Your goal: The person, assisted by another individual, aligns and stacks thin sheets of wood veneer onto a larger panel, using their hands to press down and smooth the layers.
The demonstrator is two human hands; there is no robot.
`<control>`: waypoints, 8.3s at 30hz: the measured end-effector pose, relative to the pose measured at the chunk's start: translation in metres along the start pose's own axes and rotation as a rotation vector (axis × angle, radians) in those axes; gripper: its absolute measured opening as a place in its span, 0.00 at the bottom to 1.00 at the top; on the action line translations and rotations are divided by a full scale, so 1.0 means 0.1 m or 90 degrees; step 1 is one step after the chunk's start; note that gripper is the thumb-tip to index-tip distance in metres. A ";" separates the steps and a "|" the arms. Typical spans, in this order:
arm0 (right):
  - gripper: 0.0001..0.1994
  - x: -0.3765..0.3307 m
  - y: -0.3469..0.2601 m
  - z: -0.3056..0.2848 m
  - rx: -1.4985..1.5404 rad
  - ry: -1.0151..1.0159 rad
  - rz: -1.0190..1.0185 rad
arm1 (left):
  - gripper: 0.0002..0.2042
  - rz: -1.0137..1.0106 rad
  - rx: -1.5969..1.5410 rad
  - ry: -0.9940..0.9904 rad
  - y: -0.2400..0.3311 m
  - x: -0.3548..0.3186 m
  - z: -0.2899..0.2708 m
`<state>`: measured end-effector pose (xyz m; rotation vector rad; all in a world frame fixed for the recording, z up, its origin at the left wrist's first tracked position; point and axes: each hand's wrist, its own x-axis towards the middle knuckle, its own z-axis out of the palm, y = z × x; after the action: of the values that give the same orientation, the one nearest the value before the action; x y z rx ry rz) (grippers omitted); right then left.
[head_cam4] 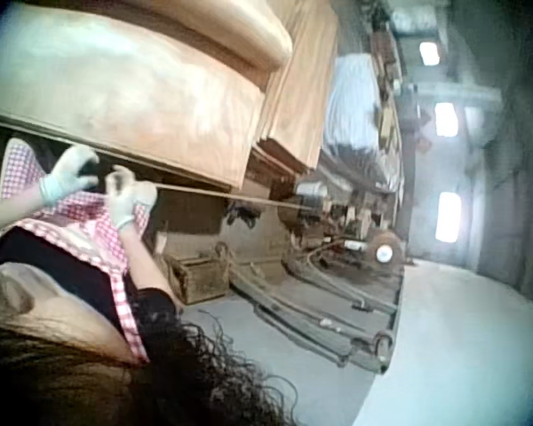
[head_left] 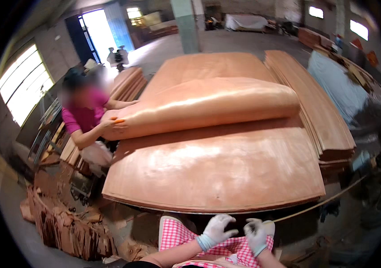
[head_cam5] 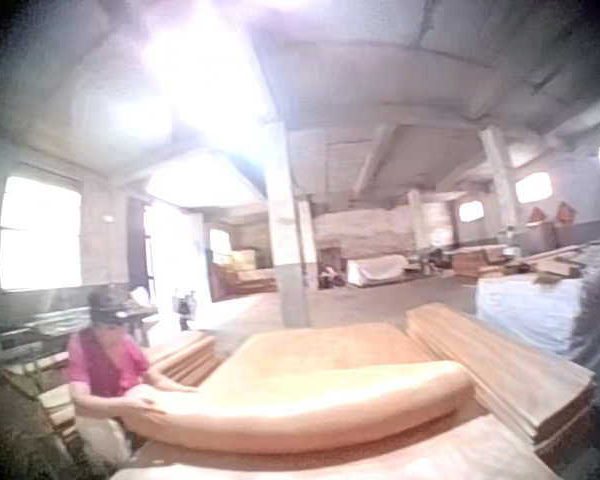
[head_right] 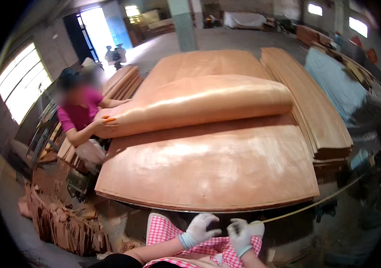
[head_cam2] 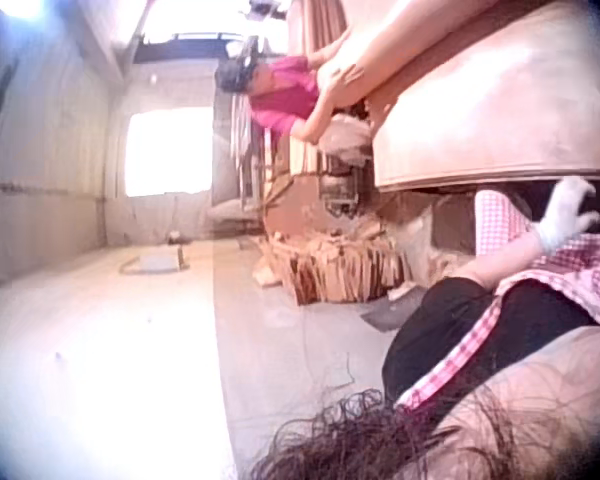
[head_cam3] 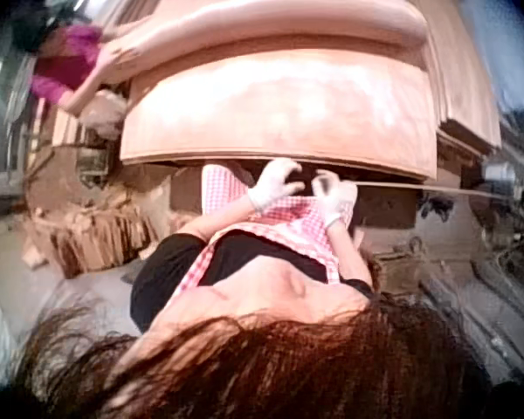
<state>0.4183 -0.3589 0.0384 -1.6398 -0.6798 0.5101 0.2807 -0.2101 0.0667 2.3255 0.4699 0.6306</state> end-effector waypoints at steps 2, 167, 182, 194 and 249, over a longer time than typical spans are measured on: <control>0.05 -0.24 -0.14 0.31 0.127 -0.133 0.000 | 0.17 -0.010 -0.056 0.018 0.03 -0.32 -0.06; 0.15 1.66 0.92 -2.77 -0.293 0.536 0.197 | 0.47 -0.262 0.269 -0.042 -1.03 0.57 0.25; 0.09 -0.03 -0.67 0.62 0.214 -0.243 0.122 | 0.10 -0.099 -0.325 0.130 -0.06 -0.24 -0.10; 0.09 0.77 -0.32 0.57 -0.374 -0.349 -0.002 | 0.08 -0.473 -0.378 0.748 -2.25 -1.30 -1.81; 0.17 1.58 0.17 -0.46 -0.609 -0.341 0.159 | 0.53 -0.297 0.353 -0.082 -1.06 0.64 0.28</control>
<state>0.5665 -0.2861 0.0365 -2.5343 -1.2422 0.9065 0.3318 -0.1181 -0.0044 2.5951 1.2034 0.1265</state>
